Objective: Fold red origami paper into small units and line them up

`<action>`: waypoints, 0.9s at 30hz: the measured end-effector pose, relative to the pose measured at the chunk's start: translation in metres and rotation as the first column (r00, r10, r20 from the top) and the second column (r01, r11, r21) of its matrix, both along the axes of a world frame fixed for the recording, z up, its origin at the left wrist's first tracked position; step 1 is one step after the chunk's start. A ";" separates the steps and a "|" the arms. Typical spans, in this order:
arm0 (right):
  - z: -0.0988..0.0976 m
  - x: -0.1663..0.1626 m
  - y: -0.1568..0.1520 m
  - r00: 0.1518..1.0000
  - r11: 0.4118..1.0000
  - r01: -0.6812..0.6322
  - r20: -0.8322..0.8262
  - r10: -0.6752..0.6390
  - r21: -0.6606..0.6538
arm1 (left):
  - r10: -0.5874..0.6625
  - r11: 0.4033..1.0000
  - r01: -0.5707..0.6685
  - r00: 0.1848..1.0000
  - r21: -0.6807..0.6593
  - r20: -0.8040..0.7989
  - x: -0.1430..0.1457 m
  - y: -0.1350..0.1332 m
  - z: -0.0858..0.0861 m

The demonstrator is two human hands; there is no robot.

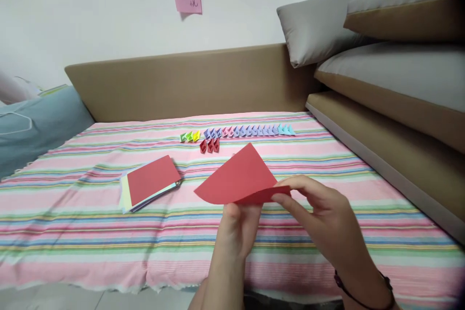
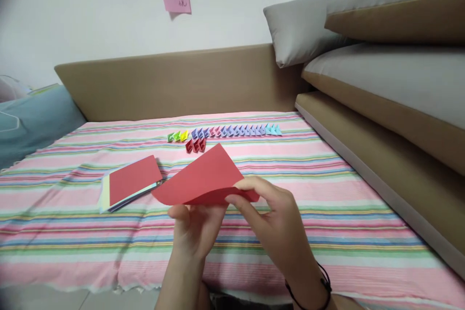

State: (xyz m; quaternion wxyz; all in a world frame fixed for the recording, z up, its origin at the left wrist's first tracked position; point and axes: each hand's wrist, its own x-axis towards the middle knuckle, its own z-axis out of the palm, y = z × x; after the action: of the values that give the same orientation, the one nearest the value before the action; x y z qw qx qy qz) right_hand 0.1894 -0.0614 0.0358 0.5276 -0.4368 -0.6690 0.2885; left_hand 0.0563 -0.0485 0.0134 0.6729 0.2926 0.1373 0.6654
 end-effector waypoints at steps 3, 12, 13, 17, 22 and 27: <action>-0.001 0.004 -0.001 0.995 0.999 -0.001 -0.097 0.006 0.053 | 0.041 0.999 -0.043 0.998 0.032 0.050 0.000 0.001 0.001; -0.004 -0.002 0.001 0.972 0.977 -0.195 -0.153 0.181 -0.086 | 0.198 0.980 -0.196 0.979 -0.042 0.048 0.007 0.002 -0.001; -0.004 -0.001 0.001 0.977 0.979 -0.184 -0.128 0.172 -0.083 | 0.195 0.980 -0.192 0.980 -0.058 0.042 0.008 0.002 0.000; -0.003 0.000 0.002 0.999 0.999 0.035 -0.009 -0.035 0.007 | 0.205 0.964 -0.218 0.974 -0.152 -0.101 0.009 0.001 0.004; -0.010 0.000 0.007 0.998 0.974 0.043 -0.027 -0.050 -0.221 | 0.192 0.949 -0.262 0.922 -0.174 -0.337 0.010 0.001 0.007; -0.017 -0.002 0.010 0.966 0.888 -0.118 -0.259 -0.001 -0.445 | 0.143 0.942 -0.254 0.895 -0.219 -0.422 0.007 0.003 0.003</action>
State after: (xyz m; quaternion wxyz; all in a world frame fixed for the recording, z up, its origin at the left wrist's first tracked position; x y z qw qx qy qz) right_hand 0.1873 -0.0515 0.0193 0.4820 -0.4877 -0.5229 0.5065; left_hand 0.0634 -0.0460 0.0166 0.5916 0.3128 0.3903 0.6323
